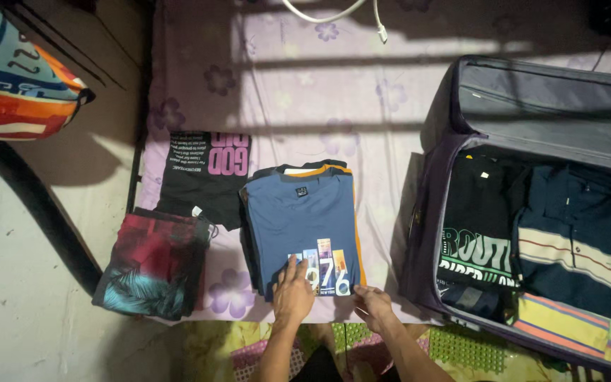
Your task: The person folds various shirts and shorts on a bed and places them into an open suitcase. The person continues folding and stacking items until the suitcase is full, then closes and zips it shut.
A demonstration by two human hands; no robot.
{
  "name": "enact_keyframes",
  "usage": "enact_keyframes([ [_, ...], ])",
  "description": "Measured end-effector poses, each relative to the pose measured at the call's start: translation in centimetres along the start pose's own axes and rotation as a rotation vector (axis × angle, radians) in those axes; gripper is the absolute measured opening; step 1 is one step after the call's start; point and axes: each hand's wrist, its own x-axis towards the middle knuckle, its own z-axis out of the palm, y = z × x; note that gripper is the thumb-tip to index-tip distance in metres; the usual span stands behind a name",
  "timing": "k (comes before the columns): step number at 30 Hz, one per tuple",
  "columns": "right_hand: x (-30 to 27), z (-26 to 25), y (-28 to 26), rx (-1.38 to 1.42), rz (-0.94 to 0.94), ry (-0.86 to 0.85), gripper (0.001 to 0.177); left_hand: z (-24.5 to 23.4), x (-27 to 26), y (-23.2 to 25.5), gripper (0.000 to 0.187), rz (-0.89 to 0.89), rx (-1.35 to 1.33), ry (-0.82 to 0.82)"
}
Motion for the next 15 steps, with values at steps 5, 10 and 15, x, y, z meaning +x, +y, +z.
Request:
enact_keyframes([
  [5, -1.5, 1.2, -0.1, 0.136, -0.249, -0.14, 0.021, -2.2, -1.3, 2.9, 0.086, 0.146, 0.135, -0.078],
  [10, -2.5, 3.2, -0.6, 0.072, -0.39, -0.031, 0.029, -2.0, -2.0, 5.6, 0.099, 0.26, 0.157, -0.167],
  [15, -1.6, 4.1, -1.2, -0.105, -0.32, 0.235, 0.05, -0.8, -1.4, 5.1, 0.099, 0.258, 0.063, -0.107],
])
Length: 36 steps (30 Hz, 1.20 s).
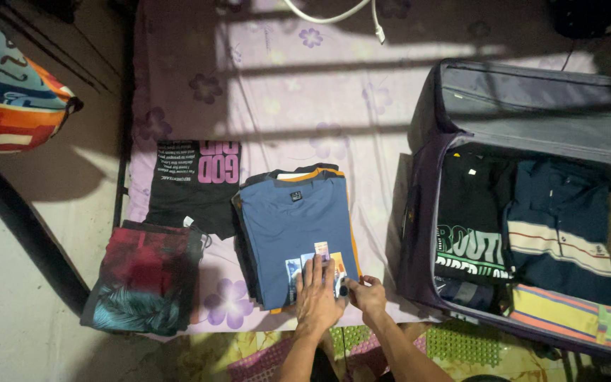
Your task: The person folds various shirts and shorts on a bed and places them into an open suitcase. The person continues folding and stacking items until the suitcase is full, then closes and zips it shut.
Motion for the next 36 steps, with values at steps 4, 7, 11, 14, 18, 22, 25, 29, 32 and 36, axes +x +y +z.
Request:
enact_keyframes([
  [4, 0.4, -1.0, 0.3, -0.281, 0.083, 0.052, 0.045, -0.1, 0.7, -1.3, 0.1, -0.017, 0.015, 0.064],
  [7, 0.0, -1.4, 0.2, -0.321, 0.1, 0.049, 0.029, -1.1, 1.1, -1.8, 0.1, -0.034, -0.004, 0.013],
  [11, -2.0, -1.4, -0.5, -0.178, -0.064, -0.014, 0.018, -1.2, 1.0, -1.4, 0.106, -0.067, 0.052, -0.176],
  [14, -3.8, -1.1, -1.7, 0.036, -0.279, -0.319, 0.014, 0.1, 0.8, -1.8, 0.096, 0.033, 0.001, -0.082],
  [18, -4.2, -0.2, -4.1, 0.422, -0.161, -0.557, 0.009, 1.6, 0.6, -2.3, 0.051, 0.081, -0.372, 0.316],
  [22, -0.8, 2.7, -4.9, 0.582, 0.093, -0.56, 0.026, -0.1, -0.8, -1.0, 0.059, 0.055, -0.395, 0.303],
  [25, 2.0, 4.1, -3.0, 0.74, 0.109, -0.92, 0.042, -2.6, -2.8, 1.4, 0.064, 0.083, -0.361, 0.158],
  [29, 3.0, 1.7, 0.8, 0.669, 0.245, -0.78, 0.051, -4.5, -6.0, 2.9, 0.051, 0.421, -0.27, 0.235],
  [32, 2.9, -0.4, 0.6, 0.711, 0.284, -0.736, 0.051, -5.0, -5.6, 1.8, 0.044, 0.444, -0.361, 0.382],
  [36, 1.9, -3.8, -0.8, 0.78, 0.274, -0.671, 0.05, -4.8, -2.8, -0.4, 0.073, -0.19, -0.44, 0.702],
])
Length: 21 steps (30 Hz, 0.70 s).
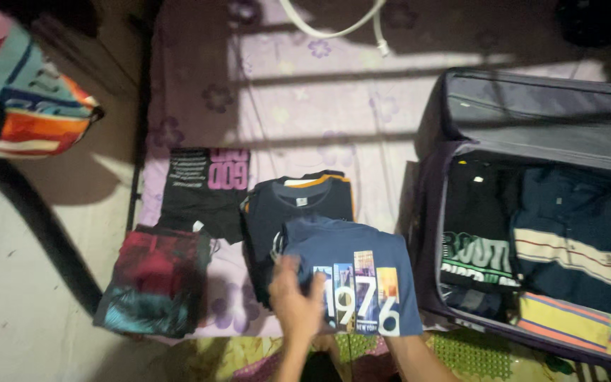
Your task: The person folds various shirts and shorts on a bed and places them into an open suitcase. The person continues folding and stacking items until the suitcase is full, then closes and zips it shut.
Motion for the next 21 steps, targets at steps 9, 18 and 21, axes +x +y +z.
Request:
enact_keyframes([
  [9, -8.9, 0.9, -8.7, 0.073, -0.179, 0.002, 0.048, 2.5, 0.9, 6.9, 0.055, -0.695, -1.203, -0.791],
  [18, -15.2, -0.2, -25.0, 0.077, -0.385, -0.01, 0.047, 11.5, 1.1, 23.7, 0.059, -0.388, -1.155, -0.955],
  [21, -15.5, -0.2, -30.9, 0.066, -0.434, -0.038, 0.046, 14.9, 1.3, 27.2, 0.058, -0.231, -1.107, -0.944],
])
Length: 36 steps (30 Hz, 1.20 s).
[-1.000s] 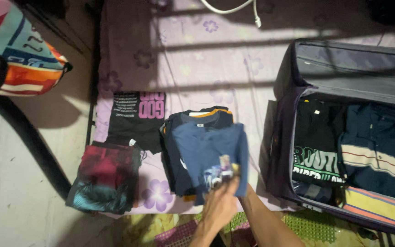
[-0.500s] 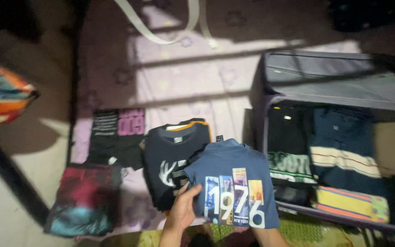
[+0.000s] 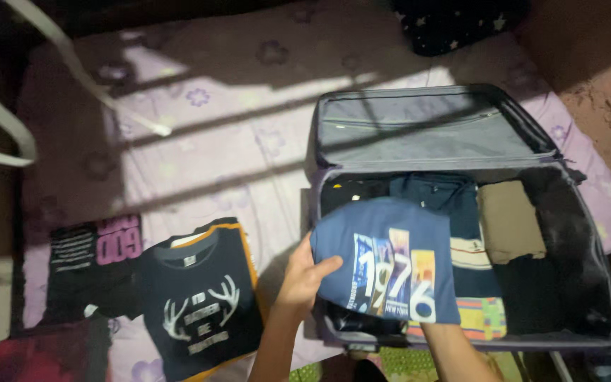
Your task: The person folds various shirts and shorts on a bed and places them into an open suitcase. The person continues folding and stacking items until the suitcase is full, then closes and zips it shut.
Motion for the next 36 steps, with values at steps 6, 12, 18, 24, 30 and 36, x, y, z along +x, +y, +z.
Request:
enact_keyframes([
  [6, 5.3, -1.1, -6.3, -0.073, 0.027, -0.02, 0.045, -1.3, 4.7, -6.4, 0.056, -0.019, 0.173, 0.084],
  [12, 3.9, -8.2, -5.6, -0.531, 0.399, 0.398, 0.03, -8.9, 5.9, -21.0, 0.049, -0.532, 0.699, 0.582],
  [18, 3.5, -12.0, -4.2, -0.794, 0.321, 0.38, 0.02, -9.8, 5.1, -23.9, 0.036, -0.08, 1.241, 0.668],
  [24, 3.6, -5.7, -6.5, -1.804, -0.292, 0.421, 0.047, -4.1, 9.9, -19.5, 0.03, 0.189, 1.63, 0.503],
  [30, 5.3, 1.0, -6.7, -2.258, -0.2, -0.132, 0.091, -4.7, 18.5, -17.3, 0.076, 0.345, 1.516, 0.351],
  [36, 6.0, 3.7, -6.5, -2.424, -0.1, -0.102, 0.092, -3.5, 19.5, -17.8, 0.089, 0.214, 1.643, 0.369],
])
